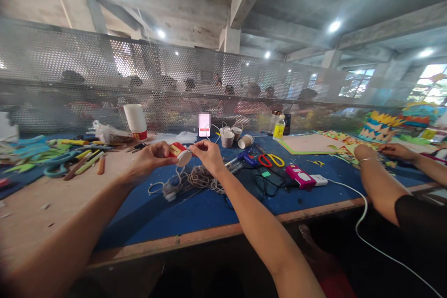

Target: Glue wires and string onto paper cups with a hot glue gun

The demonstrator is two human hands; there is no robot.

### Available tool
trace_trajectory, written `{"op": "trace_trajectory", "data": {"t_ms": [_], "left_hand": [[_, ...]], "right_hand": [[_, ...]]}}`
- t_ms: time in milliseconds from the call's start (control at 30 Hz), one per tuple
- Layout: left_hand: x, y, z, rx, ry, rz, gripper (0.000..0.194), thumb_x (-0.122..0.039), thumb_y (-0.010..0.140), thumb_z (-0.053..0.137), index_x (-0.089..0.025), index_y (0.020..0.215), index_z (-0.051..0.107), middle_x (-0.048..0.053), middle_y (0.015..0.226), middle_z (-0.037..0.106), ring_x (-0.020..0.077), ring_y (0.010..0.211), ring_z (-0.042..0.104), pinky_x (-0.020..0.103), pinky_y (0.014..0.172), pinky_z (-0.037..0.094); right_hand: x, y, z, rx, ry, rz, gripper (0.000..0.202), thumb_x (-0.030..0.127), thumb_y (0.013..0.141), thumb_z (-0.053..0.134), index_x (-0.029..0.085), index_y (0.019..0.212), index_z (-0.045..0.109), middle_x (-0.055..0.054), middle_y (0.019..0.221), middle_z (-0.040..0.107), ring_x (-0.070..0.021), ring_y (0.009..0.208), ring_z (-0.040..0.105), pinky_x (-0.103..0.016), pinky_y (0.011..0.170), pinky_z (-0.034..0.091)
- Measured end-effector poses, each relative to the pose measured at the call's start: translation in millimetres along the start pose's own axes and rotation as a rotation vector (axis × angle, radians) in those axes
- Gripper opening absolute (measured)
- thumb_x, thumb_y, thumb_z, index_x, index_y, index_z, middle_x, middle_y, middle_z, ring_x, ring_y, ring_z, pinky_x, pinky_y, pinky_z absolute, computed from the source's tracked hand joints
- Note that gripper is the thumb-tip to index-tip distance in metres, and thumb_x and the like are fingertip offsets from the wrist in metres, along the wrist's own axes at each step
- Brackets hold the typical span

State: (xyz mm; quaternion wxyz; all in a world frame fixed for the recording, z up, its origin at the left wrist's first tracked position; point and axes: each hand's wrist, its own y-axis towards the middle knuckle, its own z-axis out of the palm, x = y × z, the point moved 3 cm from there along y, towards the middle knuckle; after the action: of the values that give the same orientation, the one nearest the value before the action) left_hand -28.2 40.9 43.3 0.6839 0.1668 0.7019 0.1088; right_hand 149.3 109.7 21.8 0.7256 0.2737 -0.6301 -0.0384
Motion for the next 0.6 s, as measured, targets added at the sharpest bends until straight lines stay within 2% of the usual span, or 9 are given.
{"op": "trace_trajectory", "data": {"t_ms": [600], "left_hand": [[0.4, -0.5, -1.2, 0.000, -0.058, 0.017, 0.037, -0.015, 0.059, 0.087, -0.018, 0.067, 0.051, -0.002, 0.074, 0.068, 0.0098, 0.062, 0.060, 0.020, 0.055, 0.047]], "right_hand": [[-1.1, -0.6, 0.6, 0.000, -0.028, 0.024, 0.028, 0.043, 0.071, 0.078, 0.017, 0.077, 0.067, -0.002, 0.070, 0.067, -0.0158, 0.068, 0.065, -0.031, 0.072, 0.055]]}}
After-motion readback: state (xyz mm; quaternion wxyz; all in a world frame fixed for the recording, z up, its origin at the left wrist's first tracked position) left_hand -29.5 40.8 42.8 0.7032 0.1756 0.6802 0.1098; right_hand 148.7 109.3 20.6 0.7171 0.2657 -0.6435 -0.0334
